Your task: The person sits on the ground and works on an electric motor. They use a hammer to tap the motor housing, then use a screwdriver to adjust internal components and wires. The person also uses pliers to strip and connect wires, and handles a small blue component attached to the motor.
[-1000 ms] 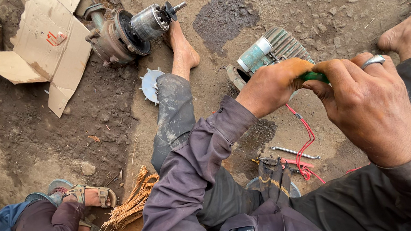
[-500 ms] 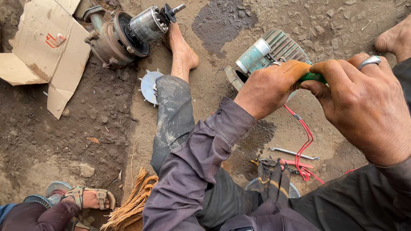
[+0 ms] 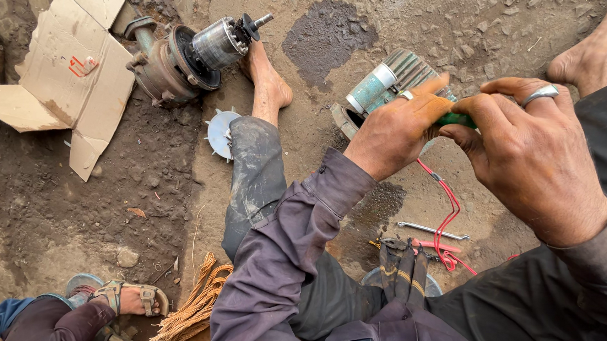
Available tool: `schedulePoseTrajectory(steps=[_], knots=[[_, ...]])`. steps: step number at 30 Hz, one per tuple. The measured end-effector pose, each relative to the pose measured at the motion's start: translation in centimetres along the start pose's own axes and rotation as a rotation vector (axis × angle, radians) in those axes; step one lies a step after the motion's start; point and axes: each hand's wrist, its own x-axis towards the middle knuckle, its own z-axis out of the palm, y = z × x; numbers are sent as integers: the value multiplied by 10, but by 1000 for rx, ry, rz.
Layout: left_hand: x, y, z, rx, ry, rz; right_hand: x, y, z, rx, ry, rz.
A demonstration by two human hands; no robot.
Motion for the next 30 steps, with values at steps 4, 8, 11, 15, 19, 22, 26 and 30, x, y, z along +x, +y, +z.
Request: schedulePoseTrajectory(steps=[4, 8, 11, 15, 19, 22, 26, 30], knots=[[1, 0, -1, -80, -39, -36, 2, -5, -2, -47, -11, 53], [1, 2, 1, -39, -53, -48, 0, -15, -1, -59, -86, 201], [0, 2, 2, -71, -52, -54, -1, -14, 2, 15, -25, 162], [-1, 0, 2, -29, -29, -71, -1, -11, 6, 113, -42, 119], [1, -6, -5, -66, -36, 4, 1, -11, 5, 82, -72, 25], [0, -10, -11, -14, -78, 52, 2, -13, 3, 75, -85, -29], [0, -7, -12, 61, -33, 1, -1, -15, -1, 83, -52, 60], [3, -1, -12, 100, -34, -16, -4, -20, 0, 89, -93, 146]])
